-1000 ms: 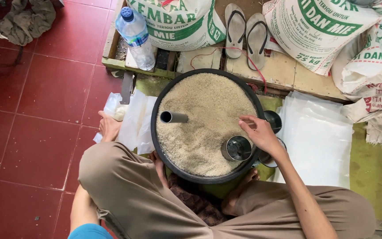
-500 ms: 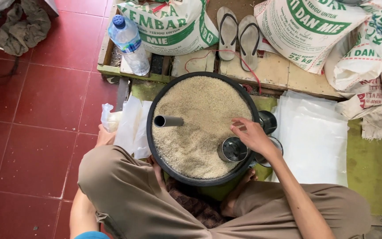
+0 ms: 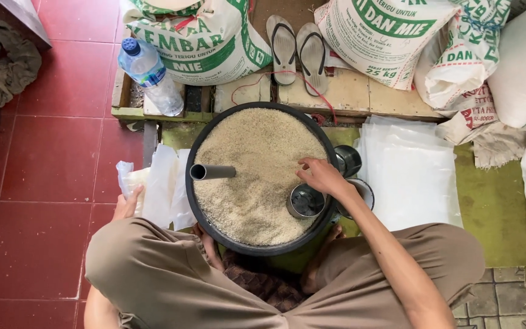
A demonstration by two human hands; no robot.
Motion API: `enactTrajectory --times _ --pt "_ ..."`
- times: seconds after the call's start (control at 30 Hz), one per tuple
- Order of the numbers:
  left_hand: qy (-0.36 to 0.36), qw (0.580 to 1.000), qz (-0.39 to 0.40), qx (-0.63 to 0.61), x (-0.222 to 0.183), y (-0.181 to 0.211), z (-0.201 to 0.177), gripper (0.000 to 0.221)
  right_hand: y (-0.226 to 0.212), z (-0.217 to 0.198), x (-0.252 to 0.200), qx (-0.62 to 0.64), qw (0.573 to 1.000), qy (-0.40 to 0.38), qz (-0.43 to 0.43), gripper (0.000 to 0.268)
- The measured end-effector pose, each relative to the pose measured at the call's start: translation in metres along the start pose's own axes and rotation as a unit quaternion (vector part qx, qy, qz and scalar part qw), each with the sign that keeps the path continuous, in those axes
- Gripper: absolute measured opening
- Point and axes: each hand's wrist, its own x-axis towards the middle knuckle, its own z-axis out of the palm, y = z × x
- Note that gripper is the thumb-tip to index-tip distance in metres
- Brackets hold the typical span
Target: Measuring and pouring rice from a large bowl into a central pipe and plastic bags using various cups.
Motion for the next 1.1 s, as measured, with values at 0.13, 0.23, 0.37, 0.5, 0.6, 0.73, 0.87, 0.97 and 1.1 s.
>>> enactTrajectory --times 0.13,0.23,0.37,0.5,0.6,0.73,0.87,0.97,1.1 --pt "-0.014 1.000 0.002 0.018 0.040 0.029 -0.012 0.086 0.010 0.006 0.008 -0.014 1.000 0.002 0.000 0.052" --pt "-0.024 0.999 -0.002 0.032 0.065 0.016 -0.006 0.087 0.007 0.007 0.006 -0.020 1.000 -0.002 -0.001 0.054" --pt "-0.037 0.998 -0.014 0.043 0.087 -0.017 0.008 0.089 0.005 0.006 0.007 -0.017 1.000 -0.002 -0.012 0.053" --pt "-0.058 0.996 -0.015 0.061 0.105 -0.039 0.025 0.091 0.010 0.009 0.011 -0.015 1.000 -0.002 -0.017 0.054" --pt "-0.073 0.995 -0.016 0.073 0.116 -0.052 0.038 0.092 0.008 0.006 0.008 -0.026 1.000 -0.007 -0.012 0.054" --pt "-0.091 0.992 -0.014 0.089 0.130 -0.077 0.049 0.094 0.011 0.005 0.007 -0.022 1.000 -0.010 -0.005 0.056" --pt "-0.125 0.985 -0.018 0.119 0.149 -0.059 0.045 0.110 0.022 0.008 0.010 -0.068 0.997 -0.030 0.007 0.058" --pt "-0.147 0.979 -0.010 0.140 0.130 -0.011 -0.017 0.123 0.026 0.011 0.017 -0.092 0.995 -0.041 0.008 0.060" --pt "-0.068 0.962 0.084 0.250 0.163 0.033 -0.058 0.102 0.017 0.010 0.018 -0.096 0.994 -0.050 0.003 0.063"
